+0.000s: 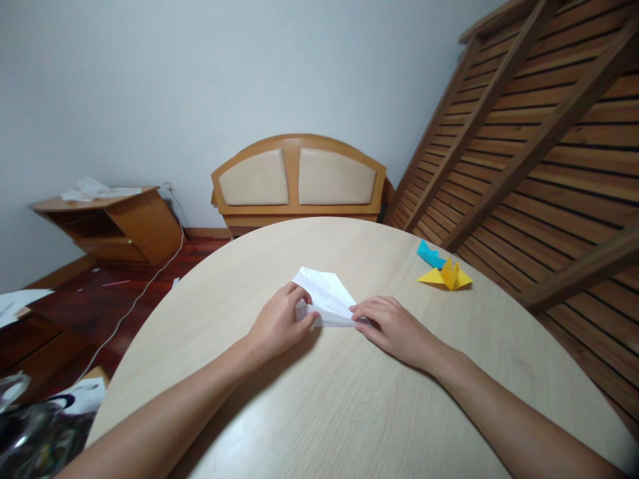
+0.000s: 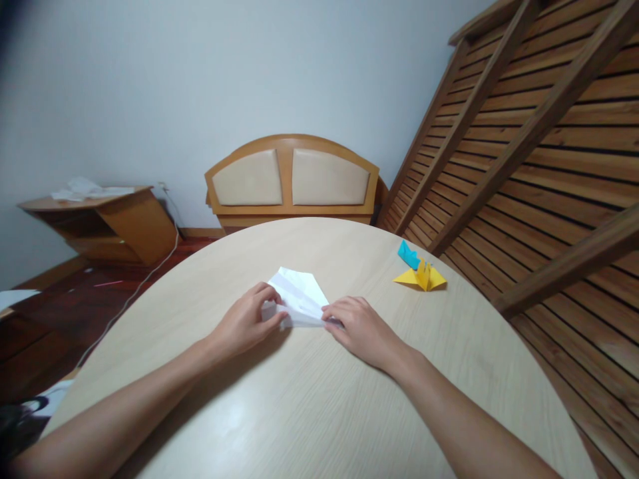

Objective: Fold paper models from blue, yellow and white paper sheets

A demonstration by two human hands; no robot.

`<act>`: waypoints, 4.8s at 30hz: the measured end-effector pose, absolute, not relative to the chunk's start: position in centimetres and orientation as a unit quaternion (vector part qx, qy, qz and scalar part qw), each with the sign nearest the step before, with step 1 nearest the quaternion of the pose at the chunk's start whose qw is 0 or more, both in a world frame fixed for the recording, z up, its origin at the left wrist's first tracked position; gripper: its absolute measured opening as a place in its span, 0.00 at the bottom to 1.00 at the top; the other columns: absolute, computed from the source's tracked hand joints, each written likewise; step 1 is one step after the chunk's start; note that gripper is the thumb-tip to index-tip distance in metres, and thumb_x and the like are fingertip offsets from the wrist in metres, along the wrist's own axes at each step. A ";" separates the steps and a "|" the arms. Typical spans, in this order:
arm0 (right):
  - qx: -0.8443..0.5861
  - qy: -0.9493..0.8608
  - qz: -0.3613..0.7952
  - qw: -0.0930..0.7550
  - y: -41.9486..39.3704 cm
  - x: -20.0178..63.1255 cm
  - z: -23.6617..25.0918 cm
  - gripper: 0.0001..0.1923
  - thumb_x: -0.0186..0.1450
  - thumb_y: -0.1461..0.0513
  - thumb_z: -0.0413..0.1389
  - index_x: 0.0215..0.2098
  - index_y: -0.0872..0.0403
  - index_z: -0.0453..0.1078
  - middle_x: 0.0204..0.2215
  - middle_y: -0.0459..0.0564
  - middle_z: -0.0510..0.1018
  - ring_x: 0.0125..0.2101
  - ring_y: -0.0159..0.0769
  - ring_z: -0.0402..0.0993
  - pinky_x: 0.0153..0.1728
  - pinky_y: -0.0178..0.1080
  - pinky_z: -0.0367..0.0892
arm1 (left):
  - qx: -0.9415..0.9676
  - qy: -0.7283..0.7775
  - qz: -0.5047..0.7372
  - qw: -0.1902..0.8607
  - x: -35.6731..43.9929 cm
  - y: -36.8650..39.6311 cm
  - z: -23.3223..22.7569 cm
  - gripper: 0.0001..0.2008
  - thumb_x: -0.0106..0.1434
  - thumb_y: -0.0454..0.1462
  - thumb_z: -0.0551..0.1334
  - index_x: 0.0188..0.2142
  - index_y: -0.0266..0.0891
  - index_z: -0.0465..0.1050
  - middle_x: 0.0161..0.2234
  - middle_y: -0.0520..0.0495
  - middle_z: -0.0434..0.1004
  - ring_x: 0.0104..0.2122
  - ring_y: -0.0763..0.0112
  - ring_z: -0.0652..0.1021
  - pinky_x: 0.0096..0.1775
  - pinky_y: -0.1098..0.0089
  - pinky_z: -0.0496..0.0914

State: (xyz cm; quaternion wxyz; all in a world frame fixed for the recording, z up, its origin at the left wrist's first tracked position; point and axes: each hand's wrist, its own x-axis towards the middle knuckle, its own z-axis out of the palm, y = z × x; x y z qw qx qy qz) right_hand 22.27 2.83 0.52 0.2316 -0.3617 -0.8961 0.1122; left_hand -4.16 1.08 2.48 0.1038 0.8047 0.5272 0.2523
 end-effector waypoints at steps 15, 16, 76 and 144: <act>-0.339 -0.911 0.112 0.205 2.8 22.3 1.2 0.07 0.70 0.62 0.57 0.39 0.51 0.78 0.41 0.51 0.77 0.43 0.40 0.73 0.46 0.44 0.68 | 0.910 0.389 0.117 -0.088 -2.1 -1.3 2.8 0.10 0.70 0.33 0.55 0.44 0.36 0.76 0.63 0.39 0.65 0.52 0.54 0.73 0.45 0.57 0.75; -0.339 -0.911 0.118 0.201 2.8 22.3 1.2 0.07 0.71 0.62 0.56 0.39 0.51 0.78 0.40 0.51 0.77 0.42 0.40 0.74 0.45 0.43 0.68 | 0.915 0.377 0.110 -0.092 -2.1 -1.3 2.7 0.11 0.71 0.32 0.55 0.46 0.36 0.76 0.63 0.40 0.66 0.52 0.54 0.73 0.45 0.57 0.75; -0.336 -0.560 0.553 0.518 1.2 19.2 1.6 0.20 0.53 0.58 0.72 0.40 0.51 0.72 0.36 0.48 0.79 0.38 0.36 0.77 0.44 0.39 0.72 | 0.866 0.392 0.309 -0.025 -1.4 -3.2 3.1 0.09 0.70 0.30 0.53 0.46 0.39 0.68 0.45 0.46 0.80 0.32 0.67 0.80 0.32 0.67 0.74; -0.398 -0.638 0.569 0.332 -3.1 17.9 6.1 0.13 0.58 0.55 0.63 0.22 0.54 0.71 0.21 0.45 0.72 0.26 0.33 0.65 0.30 0.36 0.60 | 0.665 0.446 0.401 0.445 -0.4 -4.2 6.2 0.12 0.62 0.43 0.64 0.31 0.35 0.76 0.28 0.47 0.77 0.28 0.72 0.72 0.27 0.75 0.63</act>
